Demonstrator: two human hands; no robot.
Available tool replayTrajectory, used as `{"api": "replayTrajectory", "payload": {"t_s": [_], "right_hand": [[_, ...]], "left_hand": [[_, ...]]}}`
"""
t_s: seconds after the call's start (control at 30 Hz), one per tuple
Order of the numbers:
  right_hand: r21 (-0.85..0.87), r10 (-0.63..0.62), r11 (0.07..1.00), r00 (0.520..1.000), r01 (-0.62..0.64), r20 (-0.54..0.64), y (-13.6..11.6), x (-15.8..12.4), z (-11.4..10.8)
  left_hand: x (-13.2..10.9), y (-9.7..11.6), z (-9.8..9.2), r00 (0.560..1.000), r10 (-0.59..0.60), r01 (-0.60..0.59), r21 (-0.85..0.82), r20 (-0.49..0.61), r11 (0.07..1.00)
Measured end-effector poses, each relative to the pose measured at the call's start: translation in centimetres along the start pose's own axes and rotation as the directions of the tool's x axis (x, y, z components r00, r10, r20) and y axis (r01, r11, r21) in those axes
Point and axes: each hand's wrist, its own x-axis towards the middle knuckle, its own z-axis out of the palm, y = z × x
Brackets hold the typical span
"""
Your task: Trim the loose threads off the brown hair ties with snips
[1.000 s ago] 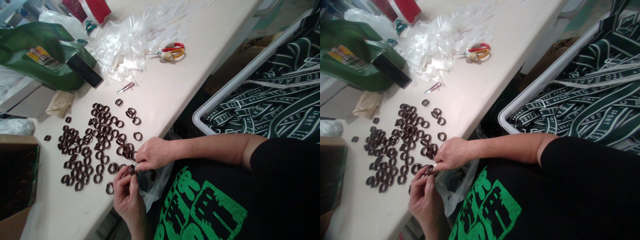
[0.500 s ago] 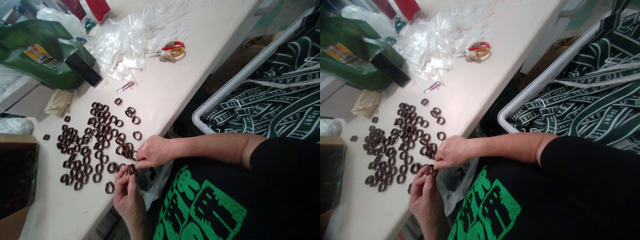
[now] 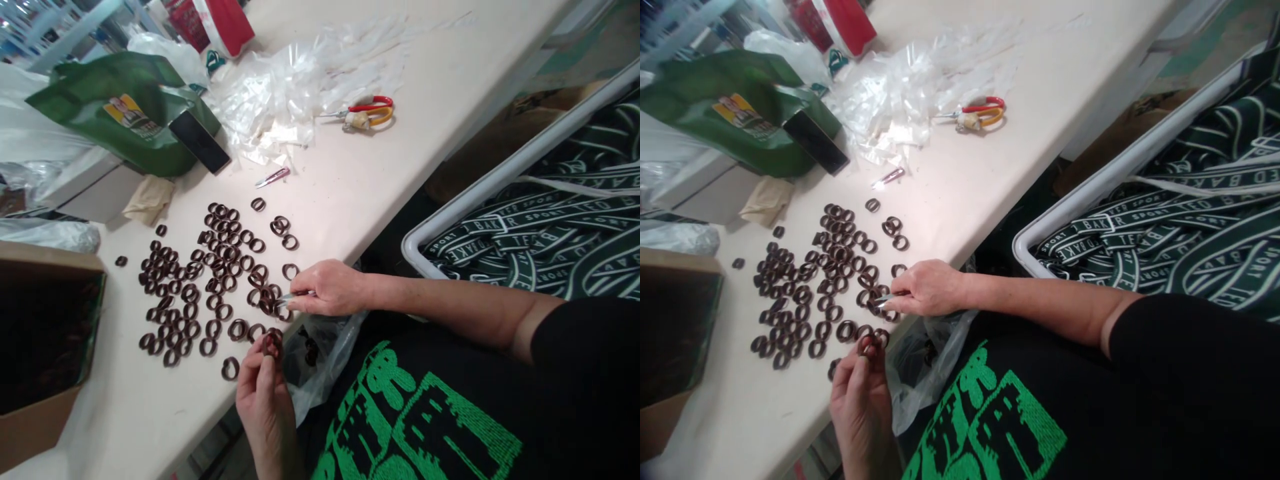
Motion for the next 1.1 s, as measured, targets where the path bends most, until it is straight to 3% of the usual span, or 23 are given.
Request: {"api": "replayTrajectory", "payload": {"t_s": [0.1, 0.2, 0.33, 0.43, 0.5, 0.57, 0.67, 0.8, 0.93, 1.0, 1.1], "right_hand": [[-0.058, 0.006, 0.998, 0.993, -0.013, -0.121, 1.2, 0.0, -0.4], [-0.107, 0.029, 0.993, 0.972, -0.055, -0.233, 3.0, 0.2, -1.1], [-0.117, 0.033, 0.990, 0.939, -0.077, -0.342, 4.6, 0.5, -1.7], [-0.094, 0.033, 0.993, 0.911, -0.078, -0.411, 5.1, 0.6, -1.8], [-0.087, 0.027, 0.994, 0.898, -0.073, -0.439, 5.3, 0.7, -1.6], [-0.096, 0.013, 0.993, 0.894, -0.063, -0.448, 5.4, 0.6, -1.4], [-0.122, -0.024, 0.992, 0.894, -0.034, -0.447, 5.5, 0.5, -1.2], [-0.159, -0.069, 0.987, 0.883, -0.006, -0.464, 5.7, 0.4, -1.1], [-0.170, -0.082, 0.985, 0.878, 0.001, -0.471, 5.8, 0.3, -1.1], [-0.168, -0.090, 0.986, 0.878, 0.012, -0.469, 5.8, 0.2, -1.1], [-0.168, -0.096, 0.986, 0.878, 0.018, -0.468, 5.7, 0.1, -1.2]], "left_hand": [[-0.8, -0.5, -2.1, 0.990, 0.021, -0.046, 0.183, 0.138, 0.982], [-1.4, -1.8, -4.5, 0.957, -0.006, -0.118, 0.410, 0.289, 0.905], [-1.3, -4.3, -6.9, 0.933, -0.036, -0.239, 0.689, 0.359, 0.684], [-1.4, -5.3, -7.3, 0.905, 0.047, -0.380, 0.756, 0.423, 0.532], [-1.5, -4.7, -6.9, 0.862, 0.170, -0.493, 0.711, 0.478, 0.501], [-1.4, -3.5, -5.9, 0.786, 0.363, -0.618, 0.648, 0.500, 0.446], [-0.2, -1.4, -3.9, 0.660, 0.570, -0.711, 0.650, 0.489, 0.267], [3.1, -0.2, -1.1, 0.598, 0.514, -0.745, 0.663, 0.615, 0.074], [6.5, -0.8, 1.1, 0.544, 0.449, -0.780, 0.624, 0.709, -0.040], [7.5, -1.2, 1.5, 0.538, 0.438, -0.781, 0.621, 0.721, -0.063], [7.7, -1.4, 1.2, 0.547, 0.436, -0.786, 0.618, 0.715, -0.027]]}}
